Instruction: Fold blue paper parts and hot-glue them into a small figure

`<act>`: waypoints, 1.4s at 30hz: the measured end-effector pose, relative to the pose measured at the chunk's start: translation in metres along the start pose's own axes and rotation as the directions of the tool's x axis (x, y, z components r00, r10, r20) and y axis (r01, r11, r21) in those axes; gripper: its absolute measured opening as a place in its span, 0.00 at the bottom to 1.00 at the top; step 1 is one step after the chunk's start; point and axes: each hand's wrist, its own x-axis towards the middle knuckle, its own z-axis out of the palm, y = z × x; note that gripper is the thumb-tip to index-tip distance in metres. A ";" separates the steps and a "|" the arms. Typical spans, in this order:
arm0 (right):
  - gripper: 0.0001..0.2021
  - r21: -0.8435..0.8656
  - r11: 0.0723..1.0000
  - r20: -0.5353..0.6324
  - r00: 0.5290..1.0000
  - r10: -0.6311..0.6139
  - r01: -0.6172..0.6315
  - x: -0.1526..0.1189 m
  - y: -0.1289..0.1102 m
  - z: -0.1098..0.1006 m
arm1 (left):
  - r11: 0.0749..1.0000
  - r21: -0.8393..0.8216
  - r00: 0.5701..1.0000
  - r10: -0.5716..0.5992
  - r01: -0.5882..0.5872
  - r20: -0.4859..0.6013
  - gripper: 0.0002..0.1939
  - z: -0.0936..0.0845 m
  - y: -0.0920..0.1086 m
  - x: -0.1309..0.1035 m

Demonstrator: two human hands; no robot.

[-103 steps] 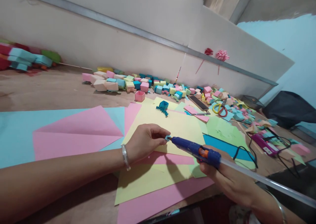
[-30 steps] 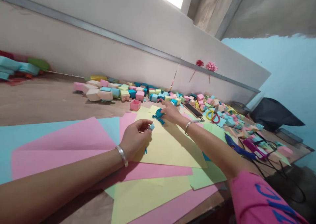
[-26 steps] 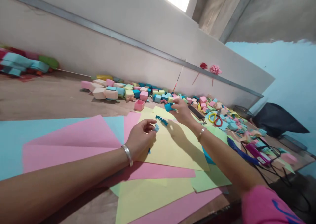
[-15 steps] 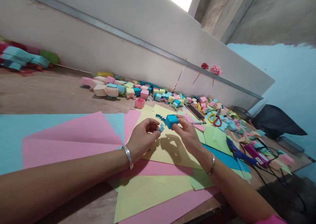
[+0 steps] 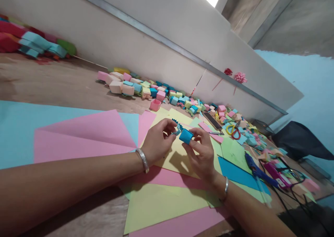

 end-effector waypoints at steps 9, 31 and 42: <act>0.08 0.087 0.994 -0.002 0.998 0.062 -0.062 -0.001 -0.004 0.001 | 0.979 0.090 0.983 0.182 -0.182 0.009 0.14 -0.003 0.011 -0.006; 0.10 0.182 0.971 0.032 0.988 0.149 -0.152 -0.003 -0.001 0.006 | 0.895 0.224 0.923 0.380 -0.385 0.069 0.17 -0.002 0.003 -0.007; 0.10 0.237 0.948 0.087 0.977 0.196 -0.211 -0.004 0.001 0.006 | 0.876 0.236 0.907 0.409 -0.420 0.096 0.14 -0.002 0.003 -0.009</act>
